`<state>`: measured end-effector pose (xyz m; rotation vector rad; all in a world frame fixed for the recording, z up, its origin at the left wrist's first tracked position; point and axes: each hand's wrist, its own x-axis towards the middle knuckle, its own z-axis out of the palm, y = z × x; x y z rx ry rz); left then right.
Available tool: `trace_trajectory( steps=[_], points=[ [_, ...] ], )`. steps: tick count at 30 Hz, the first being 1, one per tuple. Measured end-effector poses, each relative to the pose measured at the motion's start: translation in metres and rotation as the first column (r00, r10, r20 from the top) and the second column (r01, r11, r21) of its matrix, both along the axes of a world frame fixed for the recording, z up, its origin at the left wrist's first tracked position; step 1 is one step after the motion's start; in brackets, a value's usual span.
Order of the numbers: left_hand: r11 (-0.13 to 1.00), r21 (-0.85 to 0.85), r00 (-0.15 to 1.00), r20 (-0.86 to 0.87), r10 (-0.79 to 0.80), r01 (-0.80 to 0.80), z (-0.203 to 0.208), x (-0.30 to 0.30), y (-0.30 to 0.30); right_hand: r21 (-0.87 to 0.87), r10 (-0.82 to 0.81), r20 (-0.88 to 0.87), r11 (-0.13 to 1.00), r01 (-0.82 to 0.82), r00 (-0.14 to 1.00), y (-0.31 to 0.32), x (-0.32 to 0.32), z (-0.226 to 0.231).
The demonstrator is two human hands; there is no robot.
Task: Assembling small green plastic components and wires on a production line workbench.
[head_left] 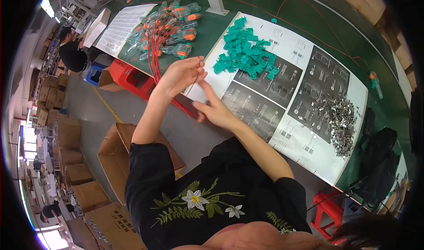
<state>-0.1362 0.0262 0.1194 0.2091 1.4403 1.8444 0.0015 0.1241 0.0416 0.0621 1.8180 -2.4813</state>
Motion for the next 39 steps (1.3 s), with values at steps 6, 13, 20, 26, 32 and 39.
trace_trajectory(
  steps=[6,13,20,26,32,39],
  points=[
    [0.992,0.013,0.961,0.246,-0.125,0.125,-0.052,-0.039,-0.033,-0.299,0.464,0.057,0.853,-0.428,0.884,0.005,0.02,-0.011],
    [0.81,-0.554,0.939,-0.136,-0.315,0.192,-0.059,-0.007,-0.04,-0.085,0.355,0.267,0.935,-0.345,0.896,0.049,0.097,-0.006],
    [0.805,-0.589,0.551,-0.697,-0.458,-0.075,-0.073,-0.009,-0.022,0.258,0.252,0.106,0.927,-0.271,0.962,0.06,0.14,0.02],
    [0.756,-0.609,0.301,-0.788,-0.538,-0.241,-0.082,-0.051,-0.026,0.301,0.14,0.142,0.937,-0.177,0.98,0.096,0.203,0.044],
    [0.81,-0.501,0.323,-0.854,-0.408,-0.304,-0.098,-0.049,-0.042,0.533,-0.152,0.09,0.842,0.081,0.984,0.128,0.31,0.078],
    [0.777,-0.547,0.382,-0.821,-0.425,-0.312,-0.125,-0.08,-0.037,0.758,-0.474,-0.34,0.374,0.535,0.813,0.108,0.378,0.132]
  ],
)
